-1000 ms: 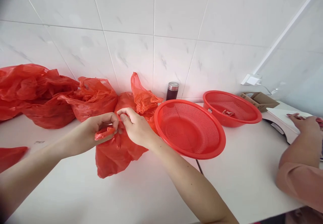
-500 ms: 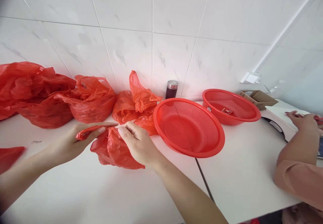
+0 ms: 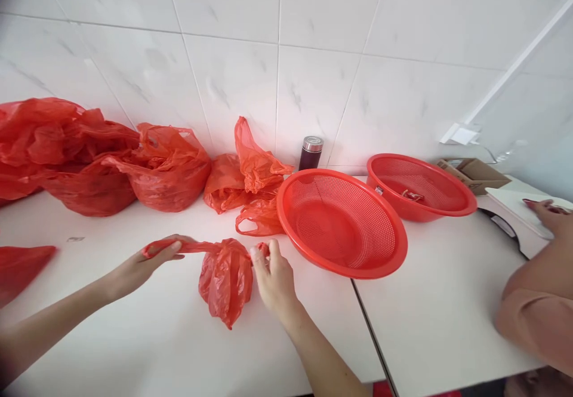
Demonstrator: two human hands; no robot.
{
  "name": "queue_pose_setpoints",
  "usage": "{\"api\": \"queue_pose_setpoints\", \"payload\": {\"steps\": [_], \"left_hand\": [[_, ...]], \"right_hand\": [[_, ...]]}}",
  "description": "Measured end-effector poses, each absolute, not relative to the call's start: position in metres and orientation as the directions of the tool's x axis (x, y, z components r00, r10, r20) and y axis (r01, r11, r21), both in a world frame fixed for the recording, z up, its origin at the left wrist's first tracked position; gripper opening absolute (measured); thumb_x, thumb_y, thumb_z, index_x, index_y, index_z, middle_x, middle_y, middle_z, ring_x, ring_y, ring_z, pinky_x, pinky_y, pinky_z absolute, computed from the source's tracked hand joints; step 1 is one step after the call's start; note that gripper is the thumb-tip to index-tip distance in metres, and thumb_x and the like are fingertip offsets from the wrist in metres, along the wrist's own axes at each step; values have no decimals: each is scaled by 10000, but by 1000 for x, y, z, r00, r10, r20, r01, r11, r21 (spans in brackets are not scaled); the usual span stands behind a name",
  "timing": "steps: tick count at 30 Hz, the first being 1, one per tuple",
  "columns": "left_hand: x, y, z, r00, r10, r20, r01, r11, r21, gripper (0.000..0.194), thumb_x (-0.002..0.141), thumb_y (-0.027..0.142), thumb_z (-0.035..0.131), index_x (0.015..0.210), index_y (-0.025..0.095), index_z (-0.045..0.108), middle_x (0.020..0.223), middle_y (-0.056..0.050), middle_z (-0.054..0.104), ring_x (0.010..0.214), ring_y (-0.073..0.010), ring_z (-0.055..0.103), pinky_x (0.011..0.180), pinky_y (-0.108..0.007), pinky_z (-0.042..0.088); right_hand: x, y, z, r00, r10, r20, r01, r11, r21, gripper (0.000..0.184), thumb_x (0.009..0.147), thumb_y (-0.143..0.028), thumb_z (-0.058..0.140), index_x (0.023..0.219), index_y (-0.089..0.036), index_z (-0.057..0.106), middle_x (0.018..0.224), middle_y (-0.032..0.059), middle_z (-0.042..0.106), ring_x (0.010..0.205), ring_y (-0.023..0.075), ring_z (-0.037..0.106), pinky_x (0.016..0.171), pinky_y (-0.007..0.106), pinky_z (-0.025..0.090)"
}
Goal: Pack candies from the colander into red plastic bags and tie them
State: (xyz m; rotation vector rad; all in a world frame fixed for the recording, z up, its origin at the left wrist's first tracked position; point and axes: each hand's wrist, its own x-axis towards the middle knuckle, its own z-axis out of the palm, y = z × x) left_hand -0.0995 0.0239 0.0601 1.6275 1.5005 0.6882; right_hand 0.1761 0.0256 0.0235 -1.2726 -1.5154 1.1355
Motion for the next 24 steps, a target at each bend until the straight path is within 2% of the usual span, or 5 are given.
{"api": "queue_pose_setpoints", "payload": {"steps": [3,6,10,19,24], "left_hand": [[-69,41,41,232,971,63,561,-186,807,405,953,527,405,1124,242,637,1360,-74,571,1213,-253,559,1016,-359,482],[-42,57,22,262,961,88,573,-228,787,397,969,511,356,954,208,612,1092,-86,656,986,-221,632,892,-345,525],[-26,68,9,296,953,69,620,-247,745,404,982,490,327,773,218,541,804,-19,622,736,-178,595,763,-316,499],[-38,54,14,248,969,-9,691,-170,702,355,974,466,357,785,254,570,810,40,681,714,-165,613,726,-265,457],[-43,48,13,155,988,-16,688,-96,719,362,972,475,334,808,263,577,784,31,670,707,-184,616,716,-277,472]], "right_hand": [[166,22,28,-145,989,25,452,88,-887,397,829,-553,586,864,-258,322,794,-35,608,685,184,584,659,306,426],[160,18,18,-169,986,-9,550,87,-831,359,795,-410,602,882,-262,287,764,-44,565,671,188,551,613,282,381],[170,16,-2,-205,978,-30,533,85,-842,235,801,-262,492,884,-266,273,718,-60,492,627,169,492,580,255,346],[209,22,-8,-262,965,32,400,138,-906,168,843,-218,461,844,-256,297,847,-24,584,738,161,529,664,265,412],[219,29,-7,-213,975,54,433,144,-890,130,852,-236,459,854,-255,330,821,-11,602,728,174,557,654,282,444]]}}
